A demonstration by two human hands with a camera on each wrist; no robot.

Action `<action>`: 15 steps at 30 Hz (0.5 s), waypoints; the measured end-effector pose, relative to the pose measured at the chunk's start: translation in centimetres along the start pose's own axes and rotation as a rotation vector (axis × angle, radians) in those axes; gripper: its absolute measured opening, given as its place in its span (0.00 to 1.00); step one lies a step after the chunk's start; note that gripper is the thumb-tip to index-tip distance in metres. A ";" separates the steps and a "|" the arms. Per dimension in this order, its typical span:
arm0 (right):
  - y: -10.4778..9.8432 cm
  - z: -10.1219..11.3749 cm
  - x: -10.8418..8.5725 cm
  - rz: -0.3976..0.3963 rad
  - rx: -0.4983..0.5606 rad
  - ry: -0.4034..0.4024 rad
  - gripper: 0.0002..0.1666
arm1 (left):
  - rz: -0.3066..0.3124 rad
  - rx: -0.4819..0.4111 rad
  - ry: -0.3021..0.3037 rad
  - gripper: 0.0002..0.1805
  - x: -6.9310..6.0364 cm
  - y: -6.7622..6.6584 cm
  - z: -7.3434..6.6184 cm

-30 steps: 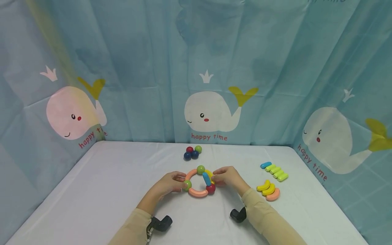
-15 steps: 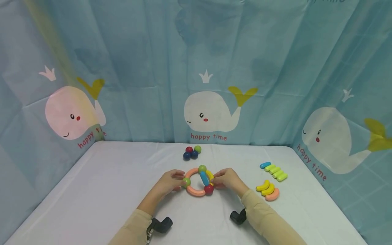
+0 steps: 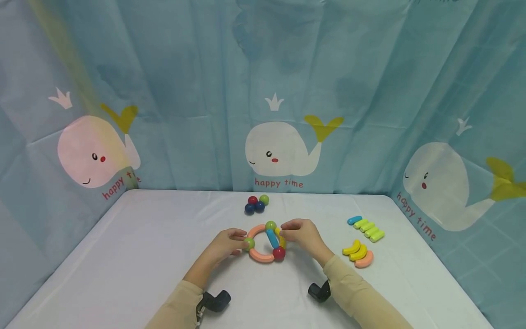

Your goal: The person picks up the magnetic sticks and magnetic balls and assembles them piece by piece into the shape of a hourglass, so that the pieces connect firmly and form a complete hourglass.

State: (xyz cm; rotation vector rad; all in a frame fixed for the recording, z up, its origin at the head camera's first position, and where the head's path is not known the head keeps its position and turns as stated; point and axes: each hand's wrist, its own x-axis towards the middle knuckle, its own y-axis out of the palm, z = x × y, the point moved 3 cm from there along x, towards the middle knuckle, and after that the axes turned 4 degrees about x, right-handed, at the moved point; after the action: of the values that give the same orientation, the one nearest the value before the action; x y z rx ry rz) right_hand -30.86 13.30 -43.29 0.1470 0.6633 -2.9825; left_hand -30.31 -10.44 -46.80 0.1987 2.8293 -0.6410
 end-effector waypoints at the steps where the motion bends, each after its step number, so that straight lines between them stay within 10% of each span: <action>1: 0.1 0.3 -0.1 0.031 0.024 -0.030 0.17 | -0.001 0.002 0.001 0.26 0.0 0.0 0.0; 7: 0.9 0.6 -0.4 0.210 0.089 -0.092 0.24 | -0.008 0.007 -0.002 0.26 0.2 -0.1 0.0; 15: 1.2 0.3 -0.2 0.194 0.048 -0.086 0.19 | -0.016 -0.005 -0.002 0.25 0.2 -0.1 0.1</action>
State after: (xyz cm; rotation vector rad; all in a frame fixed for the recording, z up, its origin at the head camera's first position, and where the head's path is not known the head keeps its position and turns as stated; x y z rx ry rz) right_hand -30.52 12.11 -43.45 0.0798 0.5356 -2.8012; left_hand -30.48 -10.56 -46.88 0.1748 2.8328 -0.6371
